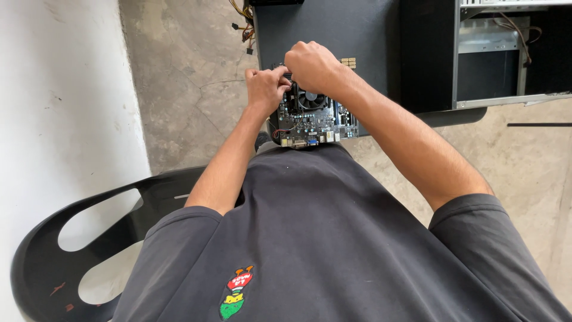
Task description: Installing a CPU fan onto a motherboard and then mounting the motherboard inside a computer case using a screwdriver.
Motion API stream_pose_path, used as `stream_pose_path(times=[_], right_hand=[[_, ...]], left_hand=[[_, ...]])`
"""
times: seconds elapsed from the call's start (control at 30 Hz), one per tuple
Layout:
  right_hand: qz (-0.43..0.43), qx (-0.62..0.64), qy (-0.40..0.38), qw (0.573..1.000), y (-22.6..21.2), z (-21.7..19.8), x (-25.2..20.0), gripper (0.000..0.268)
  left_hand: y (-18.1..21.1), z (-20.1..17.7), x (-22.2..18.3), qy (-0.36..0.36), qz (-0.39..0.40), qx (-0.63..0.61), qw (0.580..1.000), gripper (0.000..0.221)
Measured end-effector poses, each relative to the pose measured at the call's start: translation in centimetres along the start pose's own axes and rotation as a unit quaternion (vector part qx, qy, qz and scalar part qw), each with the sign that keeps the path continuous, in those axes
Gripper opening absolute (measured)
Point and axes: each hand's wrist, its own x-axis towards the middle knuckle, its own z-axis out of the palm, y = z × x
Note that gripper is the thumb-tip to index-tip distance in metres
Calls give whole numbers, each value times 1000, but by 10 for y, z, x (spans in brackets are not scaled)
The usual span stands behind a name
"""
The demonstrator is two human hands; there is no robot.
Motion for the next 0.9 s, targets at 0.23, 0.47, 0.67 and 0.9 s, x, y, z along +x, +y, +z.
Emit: stream_pose_path(times=[0.23,0.47,0.67,0.9], right_hand=[[-2,-11,-7,1000,-2,-1,7,12],[4,-27,-29,999,-11,-6,12,14],[-6,-30,-19,999,-12,0,10,10],[-13,-21,-13,1000,-14,5,15,10]], left_hand=[[-3,2,6,-16,-14,-2,1000,20],[-7,2,9,-28,-14,0,999,15],[-11,9,6,-19,-9,8,1000,10],[-15,17,2,0,1,36,999,21]])
